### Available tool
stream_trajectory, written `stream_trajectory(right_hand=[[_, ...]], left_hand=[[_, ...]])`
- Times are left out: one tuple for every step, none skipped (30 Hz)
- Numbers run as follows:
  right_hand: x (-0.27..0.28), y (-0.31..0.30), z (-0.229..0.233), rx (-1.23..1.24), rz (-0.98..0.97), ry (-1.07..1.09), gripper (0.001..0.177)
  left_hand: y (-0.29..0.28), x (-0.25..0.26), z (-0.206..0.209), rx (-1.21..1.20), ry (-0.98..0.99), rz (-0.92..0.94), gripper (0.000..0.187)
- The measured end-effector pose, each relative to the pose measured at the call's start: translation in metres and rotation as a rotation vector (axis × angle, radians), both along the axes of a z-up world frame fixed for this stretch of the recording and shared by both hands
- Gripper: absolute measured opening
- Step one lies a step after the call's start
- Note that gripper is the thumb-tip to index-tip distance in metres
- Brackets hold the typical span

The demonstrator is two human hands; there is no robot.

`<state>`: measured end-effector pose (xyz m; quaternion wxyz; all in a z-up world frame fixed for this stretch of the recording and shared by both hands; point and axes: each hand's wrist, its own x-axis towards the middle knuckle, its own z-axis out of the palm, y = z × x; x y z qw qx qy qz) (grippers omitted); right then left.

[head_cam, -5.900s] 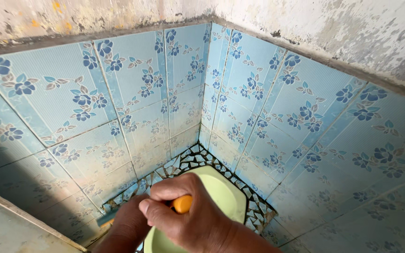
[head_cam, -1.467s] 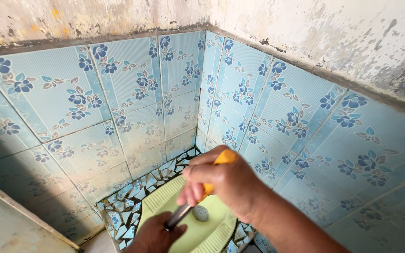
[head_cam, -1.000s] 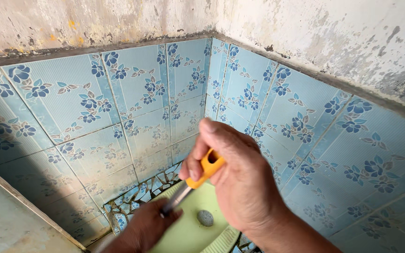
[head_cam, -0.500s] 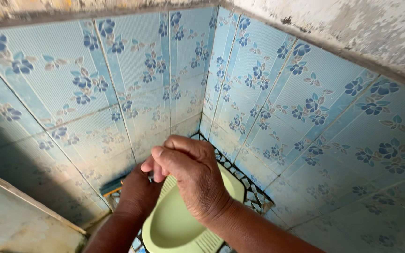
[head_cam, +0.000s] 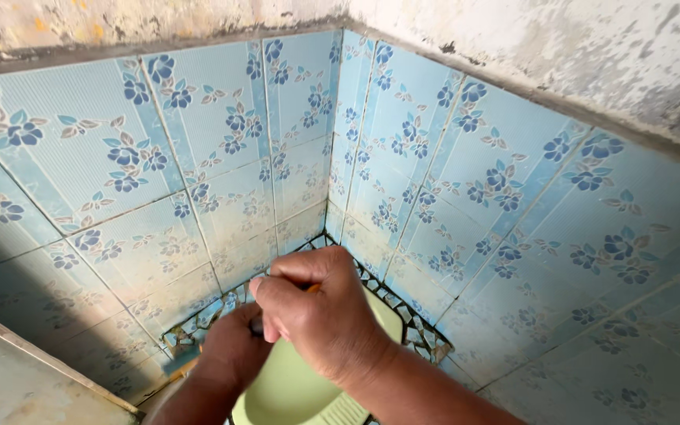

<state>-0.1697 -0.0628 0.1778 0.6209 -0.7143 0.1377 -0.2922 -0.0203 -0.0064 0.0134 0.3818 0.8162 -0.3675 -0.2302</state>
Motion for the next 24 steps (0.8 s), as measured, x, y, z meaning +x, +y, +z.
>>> stream_trajectory(right_hand=[[-0.003,-0.002,0.004,0.017,0.014,0.006,0.041],[-0.008,-0.005,0.009,0.044,0.028,0.019,0.041],[-0.013,-0.009,0.016,0.070,0.043,0.032,0.040],[-0.018,-0.013,0.022,0.096,0.058,0.045,0.039],[-0.023,-0.017,0.028,0.139,0.067,0.045,0.039],[-0.028,-0.020,0.035,0.182,0.076,0.046,0.039],[-0.033,-0.024,0.041,0.226,0.083,0.049,0.038],[-0.039,-0.029,0.048,0.251,0.077,0.062,0.039],[-0.045,-0.034,0.055,0.278,0.073,0.077,0.039],[-0.051,-0.037,0.060,0.305,0.069,0.092,0.039],[-0.059,-0.038,0.065,0.315,0.073,0.075,0.040],[-0.065,-0.038,0.069,0.325,0.078,0.058,0.041],[-0.070,-0.039,0.073,0.332,0.082,0.037,0.042],[-0.073,-0.038,0.076,0.317,0.073,0.023,0.042],[-0.076,-0.036,0.078,0.300,0.061,0.009,0.042],[-0.077,-0.034,0.080,0.283,0.049,-0.005,0.042],[-0.078,-0.032,0.082,0.261,0.049,-0.028,0.042],[-0.079,-0.029,0.083,0.238,0.049,-0.052,0.041],[-0.078,-0.026,0.084,0.219,0.048,-0.073,0.041],[-0.076,-0.024,0.085,0.198,0.042,-0.102,0.041],[-0.073,-0.021,0.084,0.178,0.034,-0.131,0.041],[-0.069,-0.019,0.083,0.158,0.025,-0.159,0.041],[-0.065,-0.017,0.081,0.134,0.017,-0.181,0.041],[-0.060,-0.014,0.078,0.109,0.009,-0.203,0.041]], left_hand=[[0.002,-0.009,0.003,0.009,0.003,0.023,0.027],[0.003,-0.017,0.008,0.015,0.028,0.009,0.028],[0.004,-0.026,0.014,0.020,0.053,-0.003,0.030],[0.006,-0.036,0.021,0.025,0.078,-0.015,0.031],[0.006,-0.044,0.030,0.079,0.114,-0.037,0.034],[0.006,-0.053,0.038,0.133,0.150,-0.058,0.037],[0.006,-0.062,0.047,0.189,0.187,-0.082,0.040],[0.005,-0.072,0.054,0.213,0.222,-0.101,0.043],[0.003,-0.083,0.059,0.239,0.259,-0.118,0.046],[0.002,-0.092,0.064,0.265,0.297,-0.136,0.049],[0.002,-0.100,0.067,0.260,0.289,-0.167,0.047],[0.001,-0.106,0.069,0.256,0.282,-0.199,0.046],[0.000,-0.109,0.071,0.249,0.270,-0.231,0.045],[-0.001,-0.113,0.072,0.221,0.278,-0.250,0.046],[-0.003,-0.117,0.072,0.191,0.284,-0.272,0.047],[-0.005,-0.118,0.074,0.161,0.290,-0.294,0.048],[-0.006,-0.117,0.076,0.186,0.277,-0.292,0.049],[-0.006,-0.116,0.078,0.211,0.264,-0.290,0.049],[-0.006,-0.113,0.081,0.239,0.255,-0.289,0.050],[-0.006,-0.109,0.084,0.192,0.268,-0.291,0.047],[-0.005,-0.103,0.086,0.147,0.283,-0.295,0.044],[-0.003,-0.096,0.087,0.102,0.298,-0.298,0.041],[-0.004,-0.088,0.088,0.092,0.266,-0.276,0.039],[-0.005,-0.078,0.089,0.082,0.235,-0.255,0.036]])
